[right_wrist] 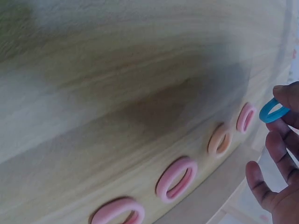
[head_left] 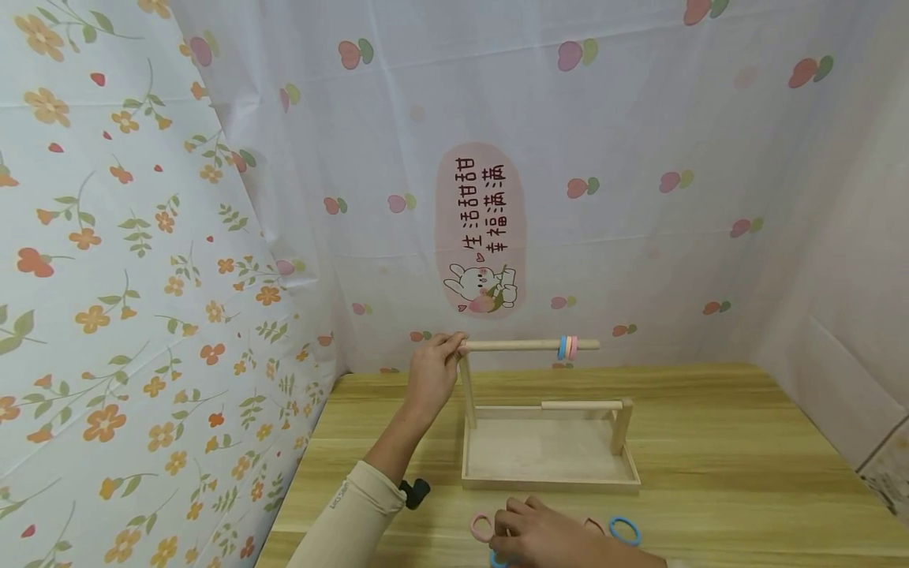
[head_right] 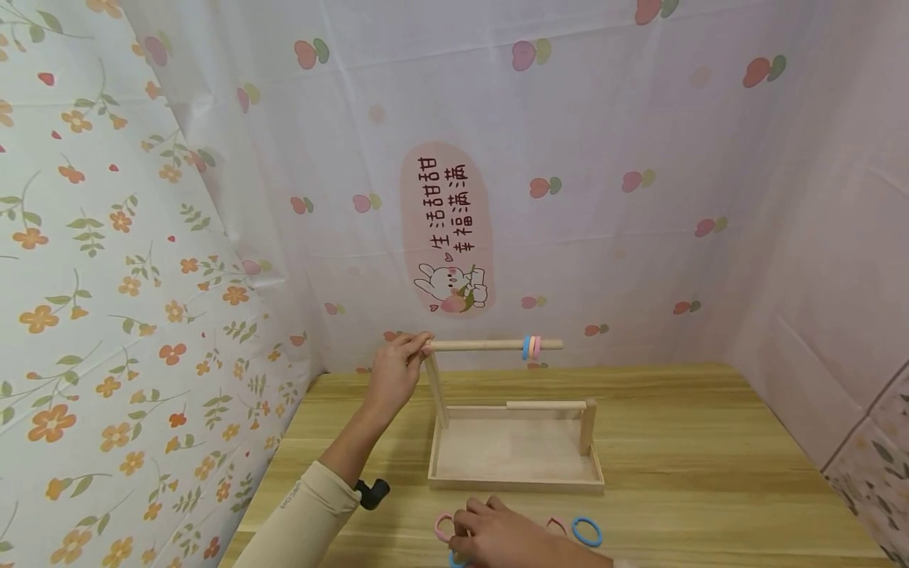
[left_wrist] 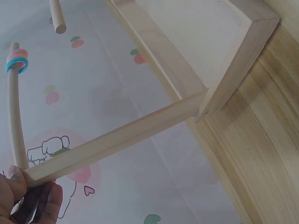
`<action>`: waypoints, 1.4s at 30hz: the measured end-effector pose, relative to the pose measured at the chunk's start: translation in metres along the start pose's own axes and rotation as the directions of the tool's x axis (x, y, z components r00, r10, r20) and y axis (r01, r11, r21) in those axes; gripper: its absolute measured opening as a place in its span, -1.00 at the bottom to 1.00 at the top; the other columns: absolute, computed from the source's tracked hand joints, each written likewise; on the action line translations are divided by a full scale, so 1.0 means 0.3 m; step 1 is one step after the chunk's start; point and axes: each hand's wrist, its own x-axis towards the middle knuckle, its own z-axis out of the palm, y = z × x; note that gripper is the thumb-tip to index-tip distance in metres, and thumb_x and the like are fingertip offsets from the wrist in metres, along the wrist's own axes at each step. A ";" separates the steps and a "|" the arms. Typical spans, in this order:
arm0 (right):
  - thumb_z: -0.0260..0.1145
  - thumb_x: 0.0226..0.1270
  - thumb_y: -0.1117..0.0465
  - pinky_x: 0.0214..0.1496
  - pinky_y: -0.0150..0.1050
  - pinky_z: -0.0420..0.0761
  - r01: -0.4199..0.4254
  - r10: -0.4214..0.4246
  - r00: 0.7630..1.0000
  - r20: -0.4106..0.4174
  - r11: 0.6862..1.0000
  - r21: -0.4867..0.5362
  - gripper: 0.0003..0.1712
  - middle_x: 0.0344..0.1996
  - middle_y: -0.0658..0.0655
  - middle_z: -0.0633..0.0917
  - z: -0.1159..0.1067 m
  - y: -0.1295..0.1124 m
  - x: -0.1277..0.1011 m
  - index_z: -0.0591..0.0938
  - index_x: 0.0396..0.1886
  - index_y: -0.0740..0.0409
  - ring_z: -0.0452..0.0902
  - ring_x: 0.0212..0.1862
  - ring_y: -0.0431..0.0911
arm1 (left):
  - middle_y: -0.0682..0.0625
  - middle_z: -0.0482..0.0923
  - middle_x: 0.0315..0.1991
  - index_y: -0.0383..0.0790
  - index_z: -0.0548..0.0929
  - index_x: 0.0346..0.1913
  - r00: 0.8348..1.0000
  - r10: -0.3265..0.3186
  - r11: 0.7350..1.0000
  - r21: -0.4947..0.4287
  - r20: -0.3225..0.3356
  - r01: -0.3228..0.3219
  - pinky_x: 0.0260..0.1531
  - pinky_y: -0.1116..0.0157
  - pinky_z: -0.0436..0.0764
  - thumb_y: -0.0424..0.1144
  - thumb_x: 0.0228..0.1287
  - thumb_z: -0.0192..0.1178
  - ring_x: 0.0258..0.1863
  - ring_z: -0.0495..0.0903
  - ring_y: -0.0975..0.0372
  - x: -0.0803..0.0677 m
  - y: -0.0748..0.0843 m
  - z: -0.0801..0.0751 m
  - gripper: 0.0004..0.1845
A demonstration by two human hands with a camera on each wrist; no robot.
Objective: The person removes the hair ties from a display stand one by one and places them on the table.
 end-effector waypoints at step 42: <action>0.00 0.42 -0.51 0.06 -0.39 0.55 -0.005 -0.064 0.923 0.379 0.984 0.178 -0.29 0.13 -0.30 0.53 0.077 -0.093 0.123 0.15 0.51 -0.65 0.41 0.02 -0.39 | -0.07 0.77 -0.12 -0.15 0.77 0.11 1.000 0.008 1.000 0.002 -0.010 -0.008 -0.34 0.33 0.75 -0.20 0.41 0.26 -0.22 0.77 0.18 0.001 0.002 -0.002 -0.71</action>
